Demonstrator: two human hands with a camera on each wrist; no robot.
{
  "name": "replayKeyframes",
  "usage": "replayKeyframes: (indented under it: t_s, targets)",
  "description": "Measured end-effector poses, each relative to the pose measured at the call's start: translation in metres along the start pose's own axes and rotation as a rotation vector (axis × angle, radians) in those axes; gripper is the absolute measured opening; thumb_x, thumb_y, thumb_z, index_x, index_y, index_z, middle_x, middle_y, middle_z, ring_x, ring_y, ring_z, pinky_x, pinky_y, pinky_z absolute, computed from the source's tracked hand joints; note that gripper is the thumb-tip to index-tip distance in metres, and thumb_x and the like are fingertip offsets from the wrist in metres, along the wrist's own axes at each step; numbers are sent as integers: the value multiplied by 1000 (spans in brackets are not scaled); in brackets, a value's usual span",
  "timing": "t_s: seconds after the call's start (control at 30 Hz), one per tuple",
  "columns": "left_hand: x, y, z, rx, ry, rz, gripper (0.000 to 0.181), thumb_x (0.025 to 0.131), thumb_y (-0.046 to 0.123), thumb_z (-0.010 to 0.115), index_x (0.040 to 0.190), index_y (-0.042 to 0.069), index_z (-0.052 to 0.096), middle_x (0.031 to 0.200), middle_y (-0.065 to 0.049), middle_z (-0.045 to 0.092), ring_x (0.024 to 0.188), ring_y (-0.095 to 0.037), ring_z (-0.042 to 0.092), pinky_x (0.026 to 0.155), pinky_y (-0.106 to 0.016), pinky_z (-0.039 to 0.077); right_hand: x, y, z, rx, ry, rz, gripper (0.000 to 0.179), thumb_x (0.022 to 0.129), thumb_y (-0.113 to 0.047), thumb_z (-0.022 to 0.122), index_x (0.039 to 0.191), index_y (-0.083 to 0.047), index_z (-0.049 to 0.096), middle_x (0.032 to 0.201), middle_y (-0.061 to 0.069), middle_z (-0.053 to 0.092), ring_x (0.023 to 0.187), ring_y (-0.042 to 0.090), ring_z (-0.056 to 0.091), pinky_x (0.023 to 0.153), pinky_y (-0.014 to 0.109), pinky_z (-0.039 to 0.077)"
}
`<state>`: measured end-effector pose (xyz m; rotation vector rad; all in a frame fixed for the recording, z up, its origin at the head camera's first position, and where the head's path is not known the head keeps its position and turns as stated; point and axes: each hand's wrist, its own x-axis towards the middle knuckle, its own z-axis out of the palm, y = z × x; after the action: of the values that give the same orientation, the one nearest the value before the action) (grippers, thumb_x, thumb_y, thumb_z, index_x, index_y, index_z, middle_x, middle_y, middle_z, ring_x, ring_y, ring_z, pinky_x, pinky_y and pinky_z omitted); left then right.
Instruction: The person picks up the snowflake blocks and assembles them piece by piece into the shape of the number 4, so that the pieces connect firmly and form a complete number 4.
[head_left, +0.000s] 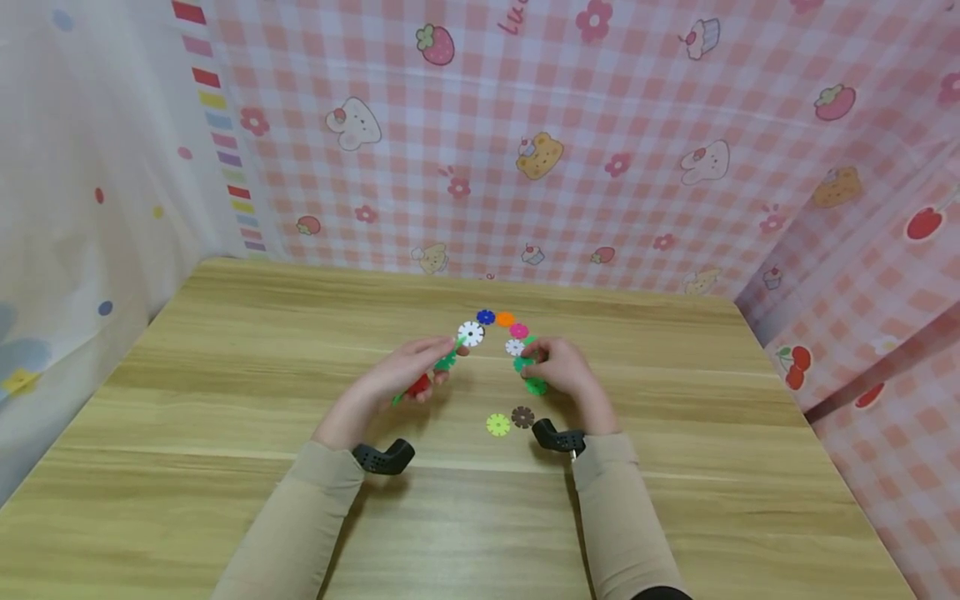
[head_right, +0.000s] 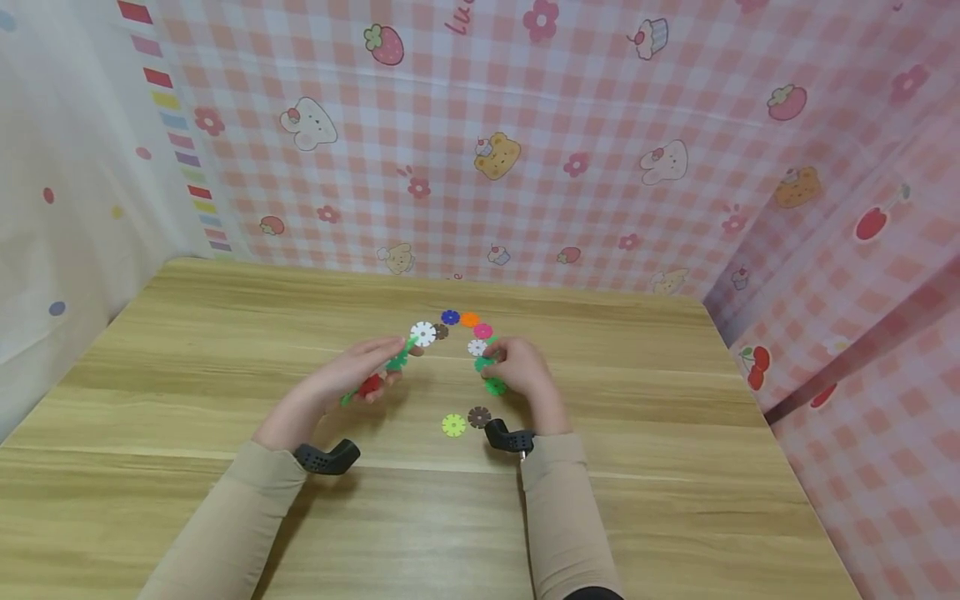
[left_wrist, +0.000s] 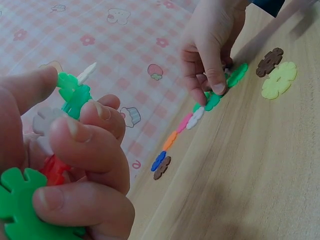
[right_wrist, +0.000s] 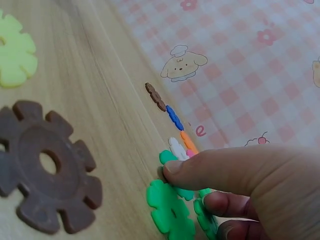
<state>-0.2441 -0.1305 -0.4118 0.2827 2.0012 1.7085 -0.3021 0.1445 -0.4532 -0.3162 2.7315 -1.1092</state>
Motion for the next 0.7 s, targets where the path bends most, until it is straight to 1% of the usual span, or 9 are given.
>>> replayKeyframes:
  t_s: [0.2,0.3,0.4,0.57,0.7]
  targets:
    - [0,0,-1,5,-2,1,57,100,51,44,137,7,50,74,-3,50,47,-8,43,43,-20,32,-1,-1,0,-2,9,6,30,78,-13,78,105,-2,69,83,7,55,77,20,49,67,30,43]
    - [0,0,-1,9,-6,8,59,100,51,43,138,6,49,75,-4,51,47,-8,43,43,-20,32,-1,-1,0,4,1,11,31,78,-12,79,105,-1,68,85,7,56,79,20,50,67,30,44]
    - [0,-1,-1,15,-4,4,58,100,51,43,137,7,51,75,-4,51,47,-8,43,43,-20,33,-2,-1,0,23,-12,16,31,77,-11,79,104,-1,67,87,8,57,81,21,51,69,30,46]
    - [1,-2,-1,23,-1,4,58,100,51,43,136,6,52,75,-4,51,47,-9,43,43,-21,33,-4,-4,-2,83,-38,4,24,80,-4,74,101,0,65,89,9,60,81,21,55,70,30,50]
    - [1,-1,-2,20,-1,7,57,100,50,44,136,7,52,75,-4,51,47,-9,43,42,-20,32,-7,-10,-5,132,-44,-14,22,85,-2,67,106,1,65,92,11,62,82,21,56,71,30,50]
